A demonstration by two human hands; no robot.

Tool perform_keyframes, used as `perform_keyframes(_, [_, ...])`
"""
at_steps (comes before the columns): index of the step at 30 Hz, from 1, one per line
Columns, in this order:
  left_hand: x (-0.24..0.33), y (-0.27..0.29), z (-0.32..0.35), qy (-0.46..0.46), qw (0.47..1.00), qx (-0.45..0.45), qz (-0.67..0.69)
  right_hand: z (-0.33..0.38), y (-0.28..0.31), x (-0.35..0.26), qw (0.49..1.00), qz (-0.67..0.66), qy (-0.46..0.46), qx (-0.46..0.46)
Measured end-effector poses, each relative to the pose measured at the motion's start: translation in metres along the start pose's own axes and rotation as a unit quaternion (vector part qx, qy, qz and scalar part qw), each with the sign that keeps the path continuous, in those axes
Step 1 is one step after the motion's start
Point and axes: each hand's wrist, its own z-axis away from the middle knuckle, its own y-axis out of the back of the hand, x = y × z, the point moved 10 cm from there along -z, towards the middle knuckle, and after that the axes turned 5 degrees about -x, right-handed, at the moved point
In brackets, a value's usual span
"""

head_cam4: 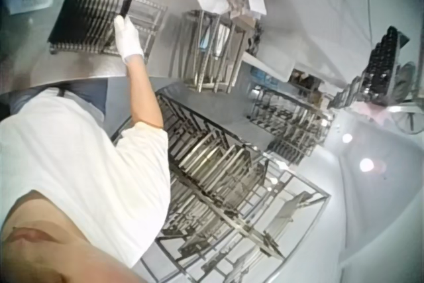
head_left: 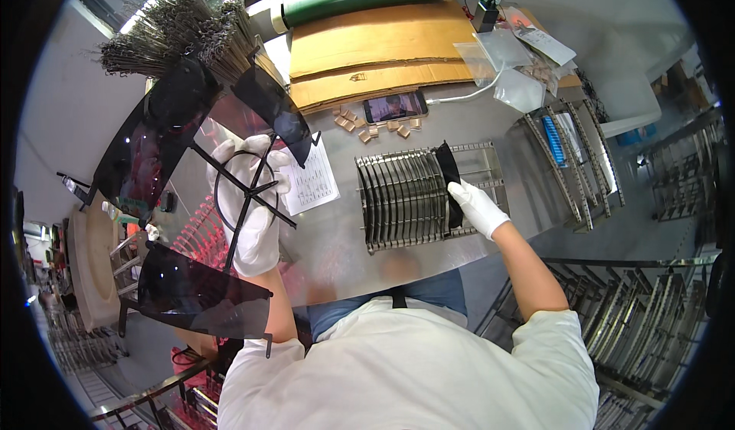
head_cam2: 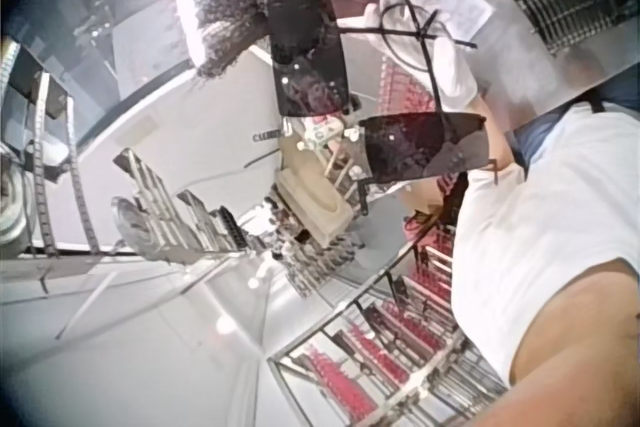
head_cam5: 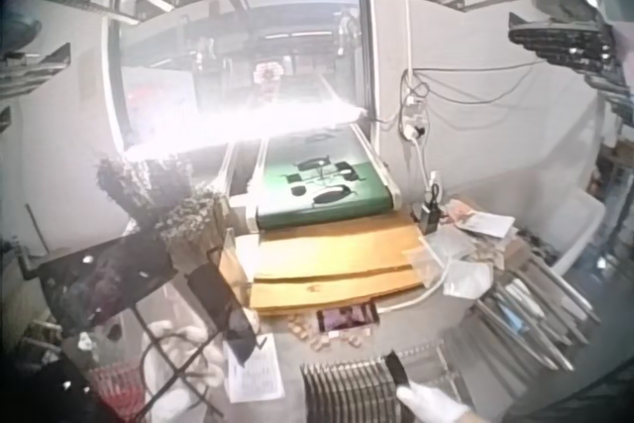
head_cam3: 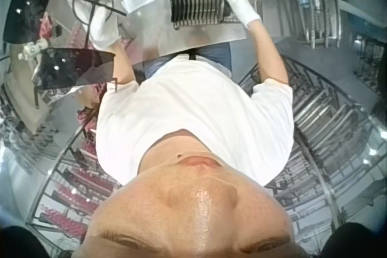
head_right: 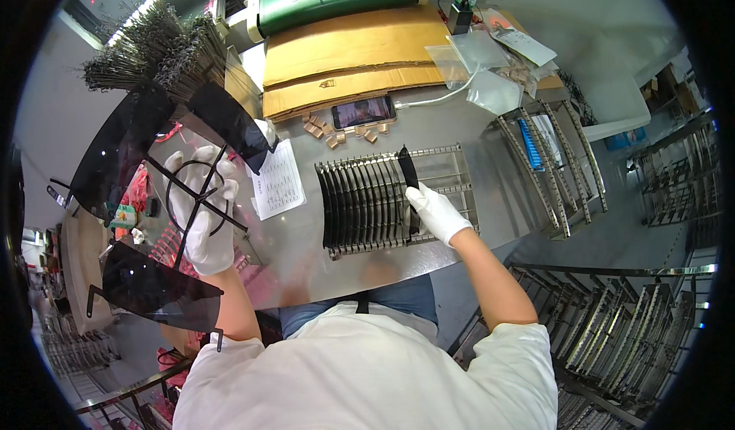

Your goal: The person assembles black plastic hangers by inserting them into a metal rack, then handles red plastic hangers and places them onto a nearby rack. The person repeatedly picks up black hangers, aligns them, and inserts them into the rack slots.

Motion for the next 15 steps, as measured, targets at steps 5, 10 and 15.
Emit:
perform_keyframes(5, [-0.005, 0.024, -0.001, 0.087, 0.995, 0.024, 0.033, 0.011, 0.008, -0.025, 0.99, 0.13, -0.051, -0.015])
perform_keyframes(10, [-0.01, -0.032, 0.005, -0.034, 0.984, -0.053, -0.169, 0.018, 0.011, -0.065, 0.937, 0.328, -0.115, -0.022])
perform_keyframes(15, [-0.044, -0.055, 0.006, 0.051, 0.993, -0.1, -0.019, 0.071, 0.05, -0.211, 0.859, 0.363, 0.251, 0.259])
